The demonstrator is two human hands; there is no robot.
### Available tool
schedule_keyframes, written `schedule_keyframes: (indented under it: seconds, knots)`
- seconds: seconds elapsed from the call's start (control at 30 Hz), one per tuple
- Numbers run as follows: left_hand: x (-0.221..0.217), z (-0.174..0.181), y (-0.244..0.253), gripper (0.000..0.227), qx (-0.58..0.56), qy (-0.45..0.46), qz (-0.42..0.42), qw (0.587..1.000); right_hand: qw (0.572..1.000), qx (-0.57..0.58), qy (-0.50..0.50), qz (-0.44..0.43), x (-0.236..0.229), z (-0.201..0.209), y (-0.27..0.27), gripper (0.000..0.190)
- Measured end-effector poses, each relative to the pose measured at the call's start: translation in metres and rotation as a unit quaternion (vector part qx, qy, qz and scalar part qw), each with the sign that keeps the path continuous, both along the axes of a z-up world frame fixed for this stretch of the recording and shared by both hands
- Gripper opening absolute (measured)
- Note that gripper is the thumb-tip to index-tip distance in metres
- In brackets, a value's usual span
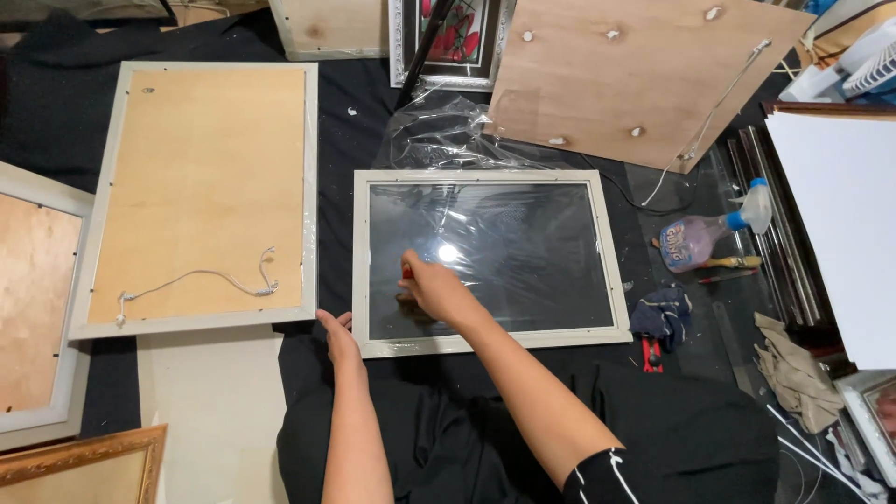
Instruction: The person is preparing a picture frame for assembly by removing the backing, inspecting the insert, and thoroughly brushing the interior surface to remove dust.
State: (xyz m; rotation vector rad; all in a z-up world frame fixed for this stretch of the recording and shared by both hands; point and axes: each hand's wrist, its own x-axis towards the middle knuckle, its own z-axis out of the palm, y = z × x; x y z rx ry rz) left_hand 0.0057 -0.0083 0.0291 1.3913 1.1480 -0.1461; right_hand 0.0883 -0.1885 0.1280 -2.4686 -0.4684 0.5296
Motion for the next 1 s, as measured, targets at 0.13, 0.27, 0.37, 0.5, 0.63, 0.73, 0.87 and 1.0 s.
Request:
schedule_keyframes:
  seconds: [0.13,0.27,0.37,0.5,0.63,0.73,0.87,1.0]
  knots:
    - [0.002,0.004,-0.005,0.096,0.001,-0.007,0.012,1.0,0.996,0.083,0.032,0.023,-0.012,-0.012,0.021,0.026]
    - [0.0,-0.019,-0.002,0.103,-0.022,0.006,0.015,1.0,0.92,0.313,0.069,-0.225,0.018,-0.026,0.02,0.027]
    - [0.004,0.017,-0.002,0.104,-0.008,0.026,-0.003,1.0,0.786,0.462,0.066,-0.406,0.071,-0.035,0.016,0.022]
    - [0.004,0.0,0.002,0.096,0.009,0.046,-0.005,0.999,0.732,0.466,0.034,-0.496,0.128,-0.072,0.015,0.022]
    - [0.008,-0.01,0.006,0.095,0.021,0.06,-0.008,0.998,0.765,0.466,0.009,-0.445,0.154,-0.087,0.029,0.016]
    - [0.008,-0.005,0.005,0.096,0.018,0.059,-0.002,0.998,0.859,0.355,-0.015,-0.369,0.144,-0.102,0.025,0.017]
    - [0.009,-0.006,0.004,0.097,0.03,0.064,-0.014,0.997,0.952,0.183,-0.013,-0.244,0.078,-0.084,0.01,0.022]
    - [0.008,-0.02,0.006,0.093,0.028,0.058,0.004,0.998,0.974,0.153,0.078,-0.149,-0.016,-0.06,-0.015,0.021]
